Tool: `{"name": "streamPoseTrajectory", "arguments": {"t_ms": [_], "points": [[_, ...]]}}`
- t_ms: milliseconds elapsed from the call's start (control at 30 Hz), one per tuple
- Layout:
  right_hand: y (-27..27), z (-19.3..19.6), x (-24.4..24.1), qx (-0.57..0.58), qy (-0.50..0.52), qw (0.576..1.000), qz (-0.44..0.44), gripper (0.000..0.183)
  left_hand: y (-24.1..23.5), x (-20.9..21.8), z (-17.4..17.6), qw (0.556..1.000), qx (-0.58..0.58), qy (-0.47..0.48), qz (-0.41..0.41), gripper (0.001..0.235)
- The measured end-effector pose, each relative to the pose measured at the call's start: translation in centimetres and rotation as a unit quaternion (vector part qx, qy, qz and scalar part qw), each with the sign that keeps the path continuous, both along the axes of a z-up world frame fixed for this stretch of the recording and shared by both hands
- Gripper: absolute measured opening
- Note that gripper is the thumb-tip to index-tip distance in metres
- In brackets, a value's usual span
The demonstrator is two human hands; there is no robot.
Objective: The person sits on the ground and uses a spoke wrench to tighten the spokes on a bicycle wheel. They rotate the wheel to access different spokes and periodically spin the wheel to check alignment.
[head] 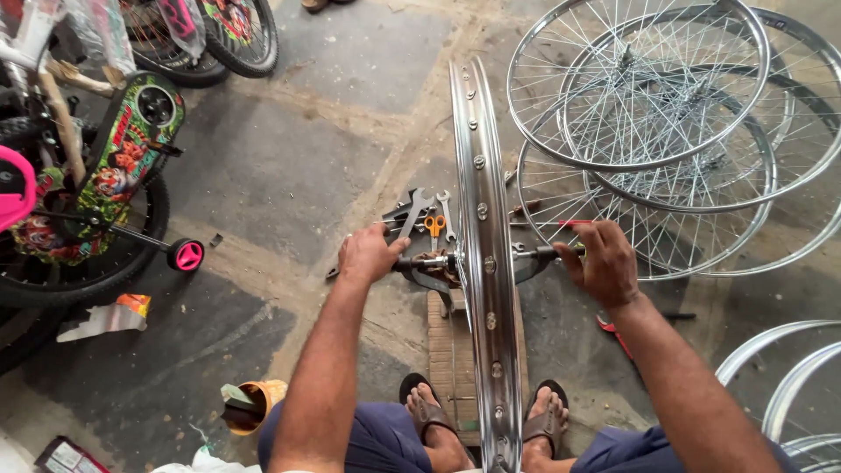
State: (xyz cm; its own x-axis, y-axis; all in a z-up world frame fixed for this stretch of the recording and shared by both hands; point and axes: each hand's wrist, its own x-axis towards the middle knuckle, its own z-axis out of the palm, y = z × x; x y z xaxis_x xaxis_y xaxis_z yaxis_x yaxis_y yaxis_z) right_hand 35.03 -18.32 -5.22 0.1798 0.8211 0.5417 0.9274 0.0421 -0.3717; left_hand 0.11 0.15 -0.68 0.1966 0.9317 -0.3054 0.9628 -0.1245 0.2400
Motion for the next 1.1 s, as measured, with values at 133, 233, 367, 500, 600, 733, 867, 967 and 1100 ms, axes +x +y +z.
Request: {"name": "streamPoseTrajectory", "arguments": {"t_ms": [133, 233, 367, 500, 600, 733, 867, 967, 1100], "points": [[3.0, 1.5, 1.8, -0.28, 0.109, 0.952, -0.051, 0.07, -0.1, 0.3, 0.5, 1.0, 0.007, -0.006, -0.001, 0.06], [5.6, 1.8, 3.3, -0.422, 0.128, 0.896, -0.052, 0.072, -0.4, 0.2, 0.7, 1.0, -0.003, 0.002, 0.001, 0.06], [1.7, -1.2, 1.0, -0.136, 0.001, 0.99, -0.04, 0.069, -0.4, 0.2, 0.8, 1.0, -0.012, 0.0, 0.016, 0.06], [0.7, -1.0, 0.6, -0.021, 0.02, 0.999, -0.036, 0.063, -0.2, 0.4, 0.9, 1.0, -0.011, -0.002, 0.014, 0.061], [4.4, 1.9, 3.0, -0.4, 0.169, 0.898, -0.062, 0.062, -0.4, 0.3, 0.6, 1.0, -0.015, 0.016, 0.004, 0.063], [4.4, 2.8, 2.3, -0.319, 0.116, 0.94, -0.021, 0.07, -0.2, 0.3, 0.4, 1.0, -0.016, 0.0, 0.011, 0.06], [-0.1, 0.3, -0.3, -0.065, 0.041, 0.996, -0.043, 0.075, -0.2, 0.3, 0.4, 1.0, -0.02, 0.0, 0.001, 0.059], [1.9, 0.6, 1.2, -0.171, 0.048, 0.983, -0.042, 0.071, -0.1, 0.3, 0.8, 1.0, -0.013, -0.005, 0.005, 0.059], [5.7, 2.0, 3.9, -0.464, 0.188, 0.865, -0.038, 0.077, -0.5, 0.3, 0.8, 1.0, -0.021, -0.003, 0.004, 0.061]]}}
